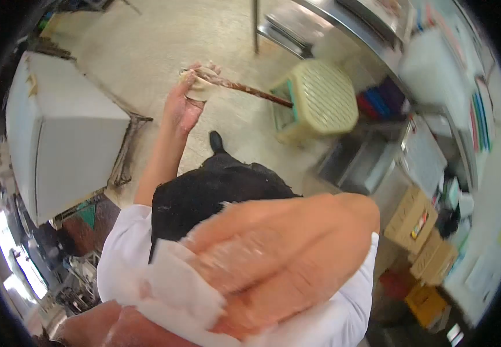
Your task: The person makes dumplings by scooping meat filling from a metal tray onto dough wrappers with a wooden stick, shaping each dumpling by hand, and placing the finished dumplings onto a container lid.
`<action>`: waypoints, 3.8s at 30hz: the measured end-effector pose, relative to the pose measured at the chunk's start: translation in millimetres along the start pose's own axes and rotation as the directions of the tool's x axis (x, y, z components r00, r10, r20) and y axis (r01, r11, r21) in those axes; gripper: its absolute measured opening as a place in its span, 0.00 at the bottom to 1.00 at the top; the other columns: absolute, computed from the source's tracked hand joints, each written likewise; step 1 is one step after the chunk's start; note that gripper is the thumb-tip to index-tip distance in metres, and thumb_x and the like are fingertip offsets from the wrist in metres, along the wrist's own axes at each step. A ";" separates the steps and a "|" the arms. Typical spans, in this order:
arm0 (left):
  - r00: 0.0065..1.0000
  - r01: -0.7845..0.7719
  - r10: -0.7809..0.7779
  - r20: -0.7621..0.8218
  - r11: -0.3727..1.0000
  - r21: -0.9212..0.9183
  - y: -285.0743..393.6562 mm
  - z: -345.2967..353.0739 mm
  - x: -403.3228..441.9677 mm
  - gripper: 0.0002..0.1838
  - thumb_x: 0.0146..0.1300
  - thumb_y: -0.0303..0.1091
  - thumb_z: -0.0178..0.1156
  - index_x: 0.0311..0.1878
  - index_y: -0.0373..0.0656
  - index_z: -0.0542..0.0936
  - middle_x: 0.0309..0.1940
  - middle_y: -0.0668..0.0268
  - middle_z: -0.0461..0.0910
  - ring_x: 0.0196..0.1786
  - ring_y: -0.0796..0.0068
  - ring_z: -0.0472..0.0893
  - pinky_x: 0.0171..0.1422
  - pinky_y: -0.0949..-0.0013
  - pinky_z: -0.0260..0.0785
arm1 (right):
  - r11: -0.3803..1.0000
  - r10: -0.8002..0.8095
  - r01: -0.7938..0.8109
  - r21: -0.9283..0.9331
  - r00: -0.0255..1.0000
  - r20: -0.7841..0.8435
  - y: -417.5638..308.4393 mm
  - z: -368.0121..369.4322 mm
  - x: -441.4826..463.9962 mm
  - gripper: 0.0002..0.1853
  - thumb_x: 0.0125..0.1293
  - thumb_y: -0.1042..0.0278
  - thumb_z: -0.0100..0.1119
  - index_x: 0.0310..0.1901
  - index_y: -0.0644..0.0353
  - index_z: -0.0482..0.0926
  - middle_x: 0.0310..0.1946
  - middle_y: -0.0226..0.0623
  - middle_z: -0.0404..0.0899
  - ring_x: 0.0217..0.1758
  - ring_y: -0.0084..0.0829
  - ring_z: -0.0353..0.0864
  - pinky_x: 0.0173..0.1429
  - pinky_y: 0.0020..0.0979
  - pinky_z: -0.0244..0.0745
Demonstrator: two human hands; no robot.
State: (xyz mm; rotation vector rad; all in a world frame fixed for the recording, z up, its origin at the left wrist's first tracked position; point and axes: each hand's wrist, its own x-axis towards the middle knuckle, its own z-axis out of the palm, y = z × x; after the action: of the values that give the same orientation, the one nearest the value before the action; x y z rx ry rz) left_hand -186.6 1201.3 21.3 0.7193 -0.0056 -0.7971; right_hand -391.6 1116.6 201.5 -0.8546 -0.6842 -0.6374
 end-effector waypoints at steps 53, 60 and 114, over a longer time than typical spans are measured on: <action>0.544 0.260 -0.522 0.657 0.849 0.459 318.4 202.4 936.4 0.17 0.69 0.32 0.50 0.59 0.34 0.69 0.55 0.49 0.74 0.59 0.59 0.75 0.66 0.60 0.67 | 0.955 0.184 -0.141 -0.259 0.971 0.151 423.5 -577.1 633.0 0.11 0.61 0.69 0.56 0.38 0.70 0.79 0.35 0.52 0.80 0.35 0.44 0.80 0.40 0.32 0.75; 0.468 0.248 -0.592 0.656 0.801 0.545 242.1 295.5 1067.2 0.16 0.69 0.33 0.50 0.57 0.37 0.71 0.51 0.53 0.77 0.53 0.66 0.78 0.59 0.66 0.70 | 0.864 0.347 -0.229 -0.448 0.916 0.202 371.9 -717.1 679.4 0.12 0.62 0.67 0.55 0.39 0.69 0.79 0.37 0.52 0.80 0.36 0.45 0.80 0.42 0.34 0.75; -0.917 -0.259 -0.304 -0.259 -0.039 0.965 -253.6 743.1 1208.2 0.19 0.70 0.27 0.46 0.61 0.31 0.63 0.62 0.43 0.65 0.65 0.50 0.68 0.69 0.55 0.65 | 0.788 -0.595 -0.230 0.571 -0.526 0.608 268.8 -1121.2 568.5 0.08 0.60 0.72 0.51 0.35 0.62 0.81 0.36 0.47 0.78 0.41 0.47 0.78 0.51 0.40 0.73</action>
State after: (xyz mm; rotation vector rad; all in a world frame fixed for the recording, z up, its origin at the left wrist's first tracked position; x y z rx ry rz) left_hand 311.3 -146.3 131.3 0.2131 1.1451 2.2007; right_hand 468.7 189.0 -26.7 -0.4574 -2.8814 0.3423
